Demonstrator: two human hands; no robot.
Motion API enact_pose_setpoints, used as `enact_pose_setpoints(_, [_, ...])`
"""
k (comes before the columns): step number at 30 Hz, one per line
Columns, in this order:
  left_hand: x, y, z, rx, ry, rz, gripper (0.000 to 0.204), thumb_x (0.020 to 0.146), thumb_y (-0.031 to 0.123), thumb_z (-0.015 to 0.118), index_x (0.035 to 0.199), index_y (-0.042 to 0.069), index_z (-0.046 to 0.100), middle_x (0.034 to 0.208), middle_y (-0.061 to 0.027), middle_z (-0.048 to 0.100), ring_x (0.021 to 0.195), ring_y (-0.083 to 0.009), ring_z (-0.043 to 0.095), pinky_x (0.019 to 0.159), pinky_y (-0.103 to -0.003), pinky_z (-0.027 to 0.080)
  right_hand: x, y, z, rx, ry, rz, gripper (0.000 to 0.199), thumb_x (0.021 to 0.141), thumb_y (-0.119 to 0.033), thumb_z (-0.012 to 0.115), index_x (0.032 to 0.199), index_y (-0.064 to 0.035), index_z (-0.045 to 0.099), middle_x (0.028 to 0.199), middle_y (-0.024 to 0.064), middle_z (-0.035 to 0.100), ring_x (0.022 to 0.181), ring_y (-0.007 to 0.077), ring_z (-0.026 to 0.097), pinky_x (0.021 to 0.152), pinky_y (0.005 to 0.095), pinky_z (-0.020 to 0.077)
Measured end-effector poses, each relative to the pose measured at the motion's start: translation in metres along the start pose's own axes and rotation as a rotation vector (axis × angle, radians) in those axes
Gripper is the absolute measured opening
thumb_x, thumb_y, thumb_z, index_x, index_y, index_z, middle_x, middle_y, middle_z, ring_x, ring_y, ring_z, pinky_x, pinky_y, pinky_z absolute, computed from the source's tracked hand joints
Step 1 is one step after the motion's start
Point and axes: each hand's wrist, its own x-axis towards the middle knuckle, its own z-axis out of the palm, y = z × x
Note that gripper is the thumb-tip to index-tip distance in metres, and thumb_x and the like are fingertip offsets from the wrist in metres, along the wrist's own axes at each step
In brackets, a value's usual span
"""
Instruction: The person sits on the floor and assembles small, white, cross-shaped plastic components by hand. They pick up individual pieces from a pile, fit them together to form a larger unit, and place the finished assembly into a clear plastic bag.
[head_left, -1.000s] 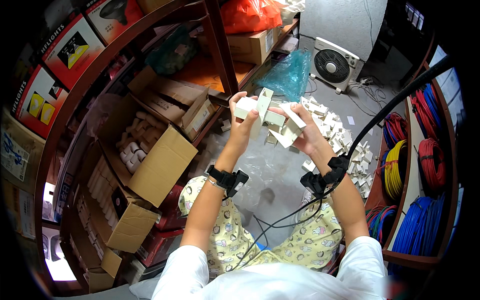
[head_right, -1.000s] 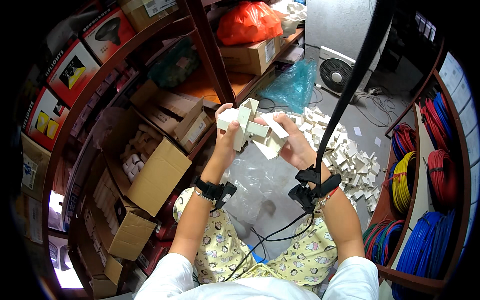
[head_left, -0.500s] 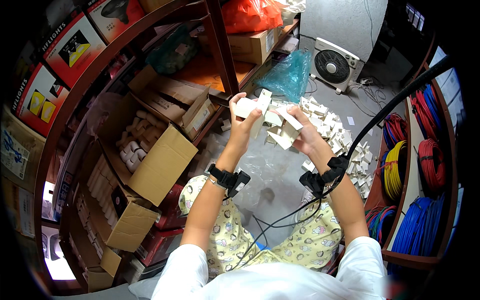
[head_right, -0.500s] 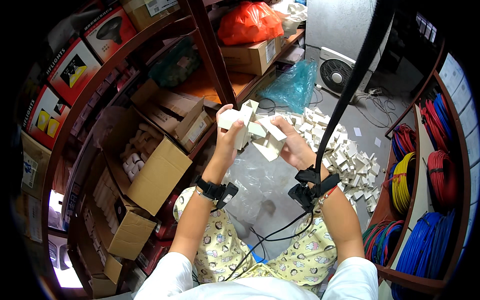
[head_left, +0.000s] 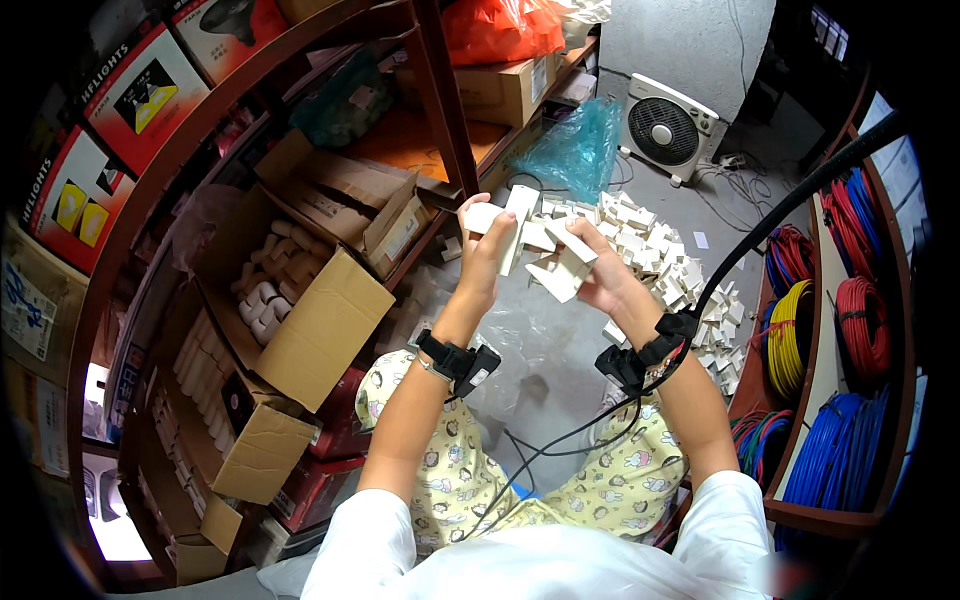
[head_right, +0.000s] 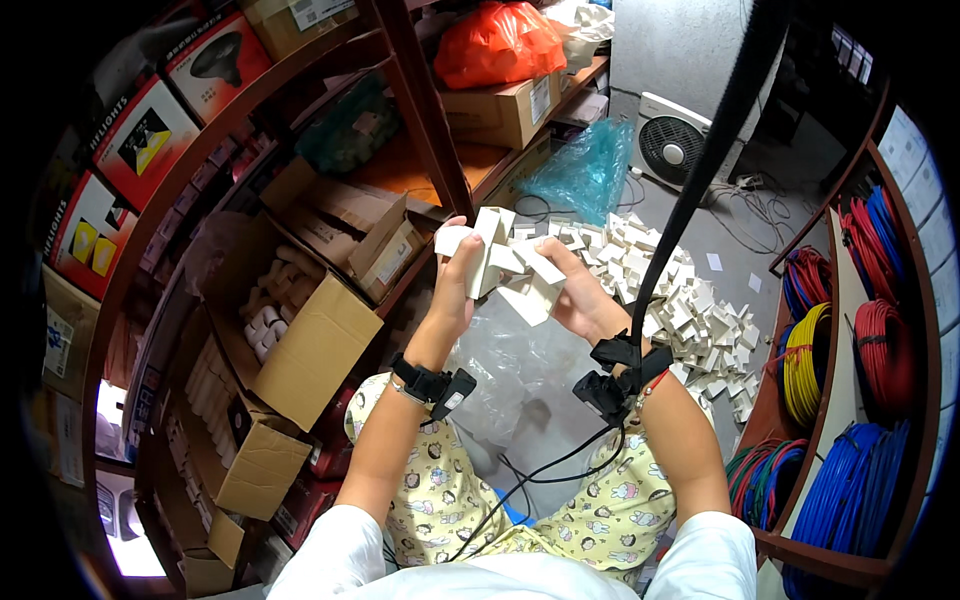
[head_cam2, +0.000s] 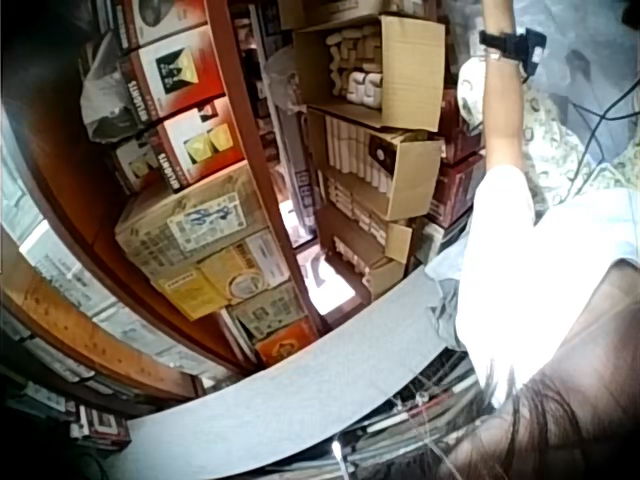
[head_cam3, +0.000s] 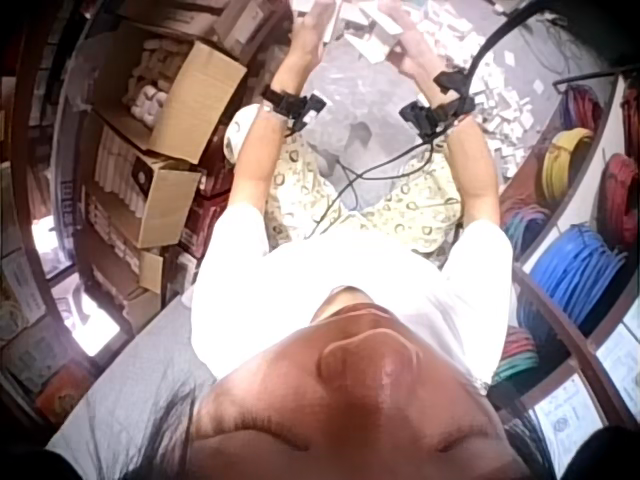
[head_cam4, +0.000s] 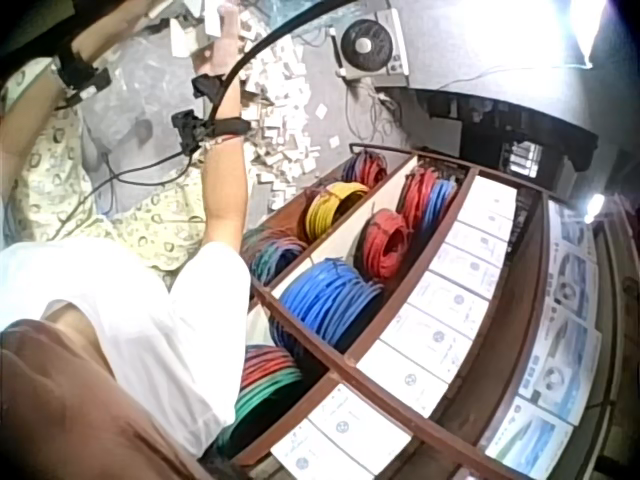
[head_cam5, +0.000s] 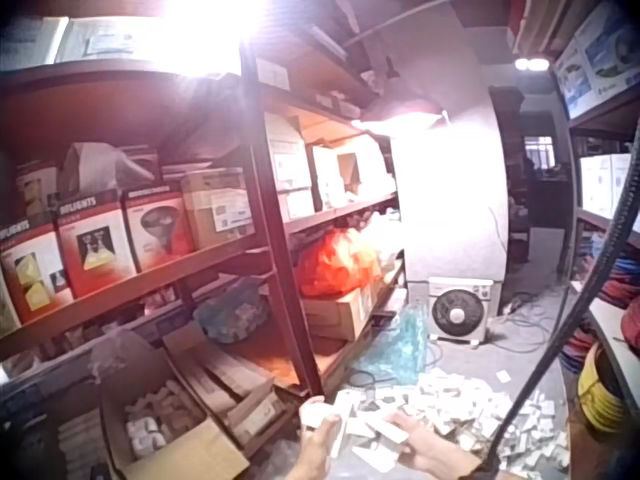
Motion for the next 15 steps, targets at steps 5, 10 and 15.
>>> enact_pose_setpoints(5, [-0.002, 0.001, 0.001, 0.142, -0.134, 0.02, 0.073, 0.078, 0.021, 0.072, 0.129, 0.015, 0.02, 0.114, -0.0121, 0.044, 0.104, -0.0189, 0.051, 0.077, -0.033, 0.051, 0.0, -0.001, -0.005, 0.001, -0.025, 0.03, 0.047, 0.086, -0.037, 0.056, 0.117, -0.0021, 0.052, 0.107, 0.0123, 0.062, 0.093, 0.0213, 0.063, 0.088, 0.0327, 0.0491])
enact_pose_setpoints(10, [-0.006, 0.009, 0.009, 0.074, -0.116, -0.022, 0.072, 0.078, 0.022, 0.073, 0.127, 0.017, 0.021, 0.114, -0.0117, 0.044, 0.104, -0.0181, 0.051, 0.075, -0.033, 0.051, -0.001, -0.005, -0.002, -0.098, -0.05, -0.044, 0.043, 0.087, -0.033, 0.053, 0.118, -0.0029, 0.052, 0.107, 0.0128, 0.062, 0.093, 0.0207, 0.063, 0.084, 0.0317, 0.0502])
enact_pose_setpoints(15, [-0.005, 0.009, 0.005, 0.013, -0.077, -0.008, 0.072, 0.077, 0.023, 0.072, 0.127, 0.018, 0.021, 0.114, -0.0115, 0.043, 0.102, -0.0189, 0.052, 0.07, -0.034, 0.052, -0.013, -0.024, 0.009, -0.277, -0.066, -0.108, 0.042, 0.086, -0.027, 0.053, 0.121, -0.0032, 0.052, 0.11, 0.013, 0.059, 0.096, 0.021, 0.061, 0.085, 0.034, 0.05])
